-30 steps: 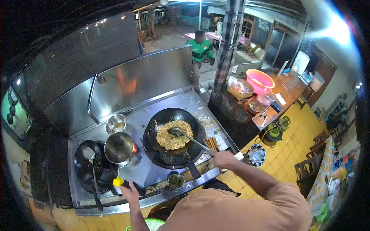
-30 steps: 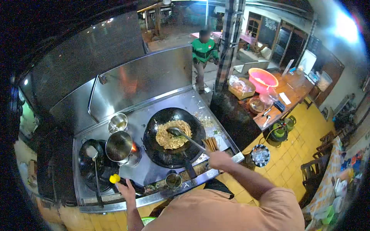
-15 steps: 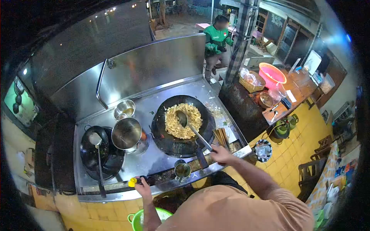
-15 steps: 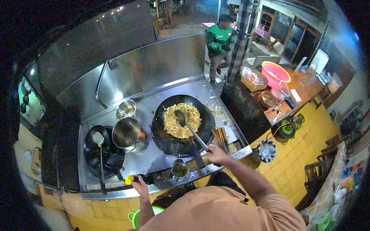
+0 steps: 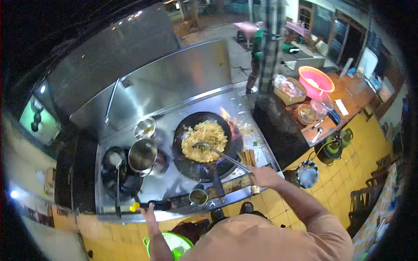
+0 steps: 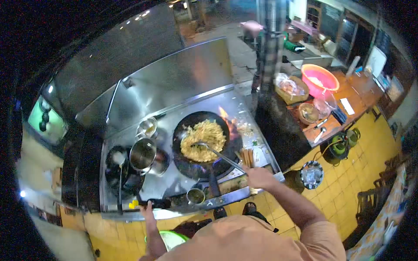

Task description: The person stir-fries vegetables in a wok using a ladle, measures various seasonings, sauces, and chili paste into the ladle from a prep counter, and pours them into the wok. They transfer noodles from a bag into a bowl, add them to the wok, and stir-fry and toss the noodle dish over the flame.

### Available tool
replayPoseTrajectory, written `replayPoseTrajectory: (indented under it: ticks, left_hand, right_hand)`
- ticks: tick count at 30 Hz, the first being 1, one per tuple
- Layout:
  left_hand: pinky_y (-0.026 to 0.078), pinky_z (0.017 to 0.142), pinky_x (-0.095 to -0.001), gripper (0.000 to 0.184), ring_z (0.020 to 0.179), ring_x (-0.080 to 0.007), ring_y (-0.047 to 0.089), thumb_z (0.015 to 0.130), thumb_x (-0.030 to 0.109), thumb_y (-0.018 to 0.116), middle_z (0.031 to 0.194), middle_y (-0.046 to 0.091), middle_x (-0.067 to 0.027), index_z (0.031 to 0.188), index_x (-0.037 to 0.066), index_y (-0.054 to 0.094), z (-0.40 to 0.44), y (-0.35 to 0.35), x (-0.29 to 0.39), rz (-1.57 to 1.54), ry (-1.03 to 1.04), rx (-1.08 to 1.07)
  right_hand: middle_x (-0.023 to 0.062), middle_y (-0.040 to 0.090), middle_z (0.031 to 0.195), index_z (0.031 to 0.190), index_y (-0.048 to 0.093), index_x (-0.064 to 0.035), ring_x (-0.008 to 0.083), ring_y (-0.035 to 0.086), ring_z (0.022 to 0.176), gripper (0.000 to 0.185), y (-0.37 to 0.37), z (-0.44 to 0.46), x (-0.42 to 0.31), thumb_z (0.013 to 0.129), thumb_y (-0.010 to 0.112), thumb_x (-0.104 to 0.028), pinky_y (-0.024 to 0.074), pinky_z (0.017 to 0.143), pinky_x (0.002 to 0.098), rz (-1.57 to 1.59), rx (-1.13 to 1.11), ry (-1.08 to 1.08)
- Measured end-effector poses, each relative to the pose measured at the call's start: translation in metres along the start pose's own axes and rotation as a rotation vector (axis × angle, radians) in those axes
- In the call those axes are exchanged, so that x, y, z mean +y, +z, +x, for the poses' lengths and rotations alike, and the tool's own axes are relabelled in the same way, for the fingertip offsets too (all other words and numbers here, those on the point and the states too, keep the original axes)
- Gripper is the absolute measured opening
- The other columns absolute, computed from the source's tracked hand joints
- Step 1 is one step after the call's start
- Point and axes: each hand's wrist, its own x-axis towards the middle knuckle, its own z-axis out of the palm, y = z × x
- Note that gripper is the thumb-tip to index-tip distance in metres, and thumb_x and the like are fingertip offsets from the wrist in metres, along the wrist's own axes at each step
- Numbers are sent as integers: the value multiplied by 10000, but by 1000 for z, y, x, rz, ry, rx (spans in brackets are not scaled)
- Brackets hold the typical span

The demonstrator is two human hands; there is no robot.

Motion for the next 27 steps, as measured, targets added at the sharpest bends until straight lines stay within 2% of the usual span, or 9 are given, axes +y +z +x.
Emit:
replayPoseTrajectory:
  ticks: [3, 5, 6, 7, 9, 15, 17, 21, 27]
  left_hand:
    - [450, 706, -282, 318, 822, -144, 525, 794, 105, 713, 962, 575, -80, 1026, 15, 515, 17, -20, -44, -133, -96, 200]
    - [434, 589, -356, 299, 636, -183, 475, 786, 230, 714, 704, 500, -52, 846, 15, 515, 26, -35, -98, 878, 396, 285]
    - [423, 550, -366, 274, 594, -187, 489, 777, 221, 716, 624, 466, -46, 809, 21, 532, -20, 9, -70, 502, 194, 369]
    - [437, 527, -346, 268, 588, -188, 515, 797, 245, 696, 630, 483, -59, 844, 22, 555, -5, 15, -99, 423, 73, -41]
    - [503, 541, -287, 257, 690, -144, 602, 864, 255, 592, 799, 594, -55, 1012, 47, 566, -108, 123, 50, 229, -433, -584]
    - [512, 586, -321, 255, 713, -193, 607, 889, 313, 575, 809, 608, -69, 922, 61, 580, -134, 254, 50, -64, -712, -955]
    - [498, 596, -359, 189, 662, -200, 583, 865, 253, 588, 776, 598, -62, 897, 67, 574, -125, 278, 29, -287, -1239, -963]
    - [472, 577, -345, 116, 594, -178, 540, 805, 168, 612, 681, 551, -45, 826, 74, 548, -144, 290, 36, -672, -1283, -933]
    - [448, 505, -280, 87, 536, -137, 497, 831, 143, 551, 650, 531, -10, 765, 96, 520, -148, 252, 62, -525, -1156, -911]
  right_hand:
    - [197, 643, 834, 1117, 508, -60, 346, 648, 754, 307, -2, 18, 23, 900, 404, -251, 505, 643, 488, 21, 20, 18]
    - [181, 629, 779, 1158, 486, -39, 333, 635, 680, 376, 28, 36, -2, 972, 276, -290, 509, 563, 448, 229, 17, 38]
    - [185, 629, 776, 1278, 408, -49, 333, 630, 666, 388, 91, 68, 14, 961, 291, -239, 504, 564, 458, 4, 286, -300]
    - [184, 632, 780, 1377, 310, -84, 343, 630, 665, 502, 61, 37, -17, 893, 405, -174, 493, 552, 457, 172, 136, -147]
    - [191, 634, 794, 1386, 307, -96, 348, 633, 692, 570, 53, 35, -3, 840, 457, -156, 494, 573, 455, 54, 87, -177]
    - [202, 652, 858, 1192, 496, -54, 357, 652, 778, 458, -8, 7, -2, 749, 553, -159, 507, 632, 471, -17, 112, -179]
    - [234, 629, 804, 1253, 422, -108, 410, 625, 797, 445, 51, 55, -22, 818, 482, -178, 484, 641, 487, 35, 203, -16]
    - [206, 632, 803, 1261, 430, -145, 375, 634, 748, 472, 44, -3, -50, 797, 519, -130, 486, 630, 487, -109, 105, -191]
    - [185, 646, 892, 1195, 531, -162, 366, 626, 824, 421, 6, -44, 0, 776, 497, -172, 486, 715, 479, -121, 211, -38]
